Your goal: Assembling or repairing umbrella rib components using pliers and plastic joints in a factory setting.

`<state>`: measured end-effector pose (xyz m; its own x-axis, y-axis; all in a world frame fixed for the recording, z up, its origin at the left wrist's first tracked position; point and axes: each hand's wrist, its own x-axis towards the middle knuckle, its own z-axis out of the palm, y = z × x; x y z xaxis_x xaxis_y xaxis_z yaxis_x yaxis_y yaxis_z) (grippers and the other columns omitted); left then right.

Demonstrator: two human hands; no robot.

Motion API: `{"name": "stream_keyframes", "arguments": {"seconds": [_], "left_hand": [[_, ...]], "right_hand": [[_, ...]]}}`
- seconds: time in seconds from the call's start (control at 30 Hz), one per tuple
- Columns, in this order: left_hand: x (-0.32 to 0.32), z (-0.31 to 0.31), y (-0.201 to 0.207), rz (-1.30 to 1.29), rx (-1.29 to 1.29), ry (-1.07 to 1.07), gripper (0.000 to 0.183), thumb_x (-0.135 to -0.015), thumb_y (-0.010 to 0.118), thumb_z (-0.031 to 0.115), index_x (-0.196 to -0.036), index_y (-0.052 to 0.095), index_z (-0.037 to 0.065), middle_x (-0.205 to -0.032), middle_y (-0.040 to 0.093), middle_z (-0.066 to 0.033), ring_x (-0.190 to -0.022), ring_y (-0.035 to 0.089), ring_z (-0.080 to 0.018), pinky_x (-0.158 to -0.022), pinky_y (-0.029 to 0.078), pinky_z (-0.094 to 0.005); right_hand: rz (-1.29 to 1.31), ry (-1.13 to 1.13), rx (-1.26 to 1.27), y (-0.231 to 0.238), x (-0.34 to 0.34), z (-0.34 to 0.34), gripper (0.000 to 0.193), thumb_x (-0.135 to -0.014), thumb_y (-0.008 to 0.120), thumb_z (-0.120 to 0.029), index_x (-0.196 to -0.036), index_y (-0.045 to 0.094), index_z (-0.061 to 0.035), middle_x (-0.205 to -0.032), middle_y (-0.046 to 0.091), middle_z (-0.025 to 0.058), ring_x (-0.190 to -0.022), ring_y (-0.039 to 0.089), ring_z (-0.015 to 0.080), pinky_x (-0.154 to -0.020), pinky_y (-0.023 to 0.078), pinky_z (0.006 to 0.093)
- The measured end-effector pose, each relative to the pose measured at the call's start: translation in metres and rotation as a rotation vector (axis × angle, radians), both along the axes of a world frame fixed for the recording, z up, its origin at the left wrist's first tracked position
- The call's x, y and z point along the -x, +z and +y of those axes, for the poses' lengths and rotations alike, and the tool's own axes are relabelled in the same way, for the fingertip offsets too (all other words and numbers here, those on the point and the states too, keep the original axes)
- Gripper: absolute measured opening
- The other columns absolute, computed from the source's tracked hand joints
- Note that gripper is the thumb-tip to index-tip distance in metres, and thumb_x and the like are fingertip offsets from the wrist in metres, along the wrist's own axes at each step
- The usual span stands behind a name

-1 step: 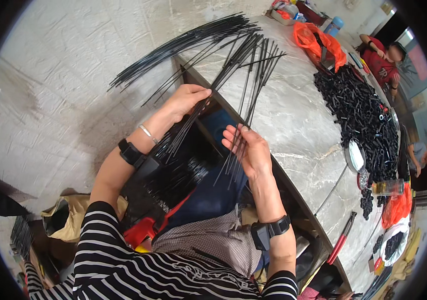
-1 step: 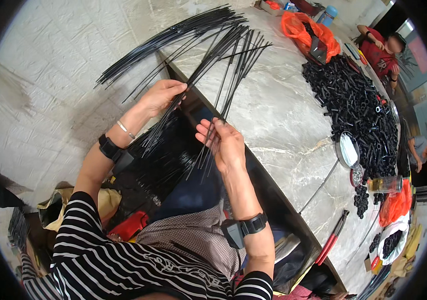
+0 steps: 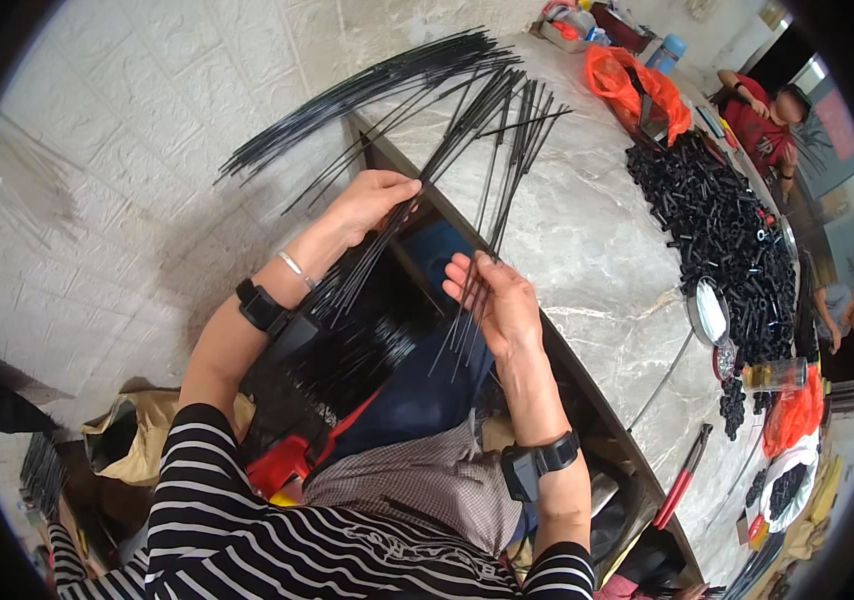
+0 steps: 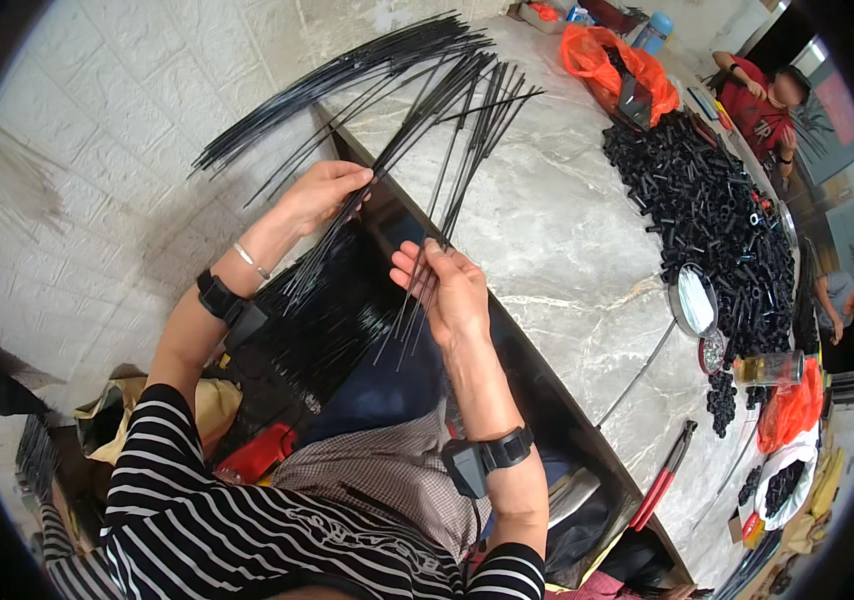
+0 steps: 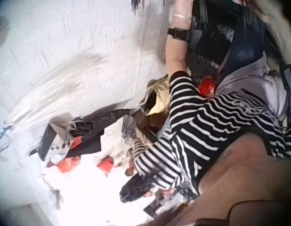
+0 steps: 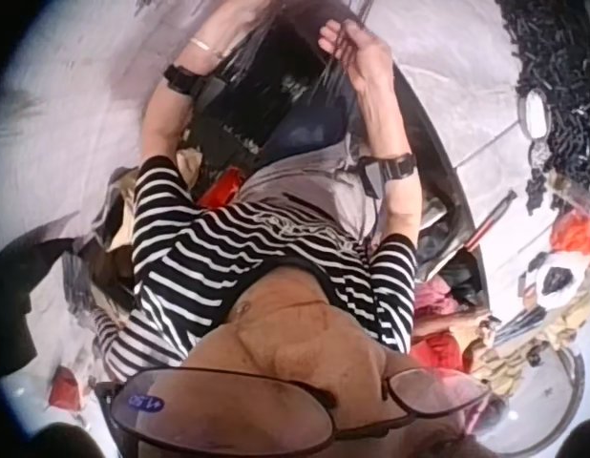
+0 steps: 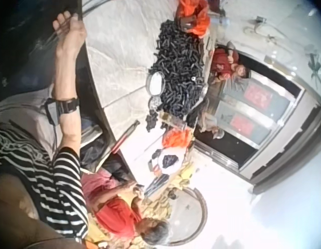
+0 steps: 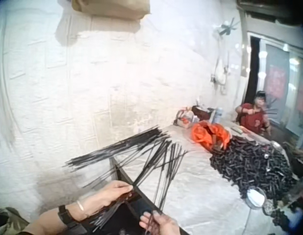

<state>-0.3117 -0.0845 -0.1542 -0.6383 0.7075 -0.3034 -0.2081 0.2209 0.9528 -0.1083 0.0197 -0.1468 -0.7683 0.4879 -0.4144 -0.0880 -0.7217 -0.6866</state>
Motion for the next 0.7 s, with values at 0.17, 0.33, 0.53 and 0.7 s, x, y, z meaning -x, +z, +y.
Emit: {"name": "stream_keyframes", "arguments": {"seconds": [0.17,0.33,0.53,0.7], "left_hand": [[-0.002,-0.001,0.006,-0.039,0.010,-0.005,0.028,-0.088,0.066,0.026,-0.103,0.062,0.003,-0.081,0.063,-0.0025,-0.068,0.058,-0.0074,-0.056,0.046,-0.0203],[0.002,-0.001,0.001,-0.024,-0.003,-0.023,0.025,-0.088,0.065,0.025,-0.100,0.063,0.003,-0.081,0.063,-0.0020,-0.068,0.058,-0.0071,-0.055,0.045,-0.0194],[0.004,-0.002,0.002,-0.005,0.024,-0.025,0.023,-0.089,0.064,0.025,-0.100,0.064,0.005,-0.081,0.064,-0.0015,-0.070,0.058,-0.0066,-0.056,0.045,-0.0187],[0.006,-0.003,-0.001,-0.017,0.019,-0.034,0.024,-0.088,0.065,0.026,-0.100,0.064,0.006,-0.082,0.064,-0.0008,-0.071,0.059,-0.0065,-0.057,0.045,-0.0190]], "right_hand": [[-0.021,0.009,0.001,-0.003,-0.003,0.000,0.018,-0.089,0.061,-0.010,-0.095,0.057,0.0060,-0.096,0.065,0.0194,-0.083,0.067,0.0247,-0.072,0.059,0.0371],[-0.007,0.000,0.009,-0.007,-0.005,0.000,0.018,-0.090,0.061,-0.010,-0.098,0.058,0.0045,-0.095,0.065,0.0176,-0.082,0.067,0.0250,-0.072,0.059,0.0379],[-0.014,-0.003,-0.006,-0.001,-0.012,0.001,0.020,-0.091,0.060,-0.012,-0.102,0.057,0.0043,-0.098,0.065,0.0186,-0.086,0.067,0.0267,-0.076,0.058,0.0398],[0.051,0.019,0.062,-0.001,-0.020,0.004,0.026,-0.096,0.050,-0.017,-0.108,0.053,0.0062,-0.106,0.062,0.0222,-0.093,0.065,0.0307,-0.081,0.057,0.0435]]}}
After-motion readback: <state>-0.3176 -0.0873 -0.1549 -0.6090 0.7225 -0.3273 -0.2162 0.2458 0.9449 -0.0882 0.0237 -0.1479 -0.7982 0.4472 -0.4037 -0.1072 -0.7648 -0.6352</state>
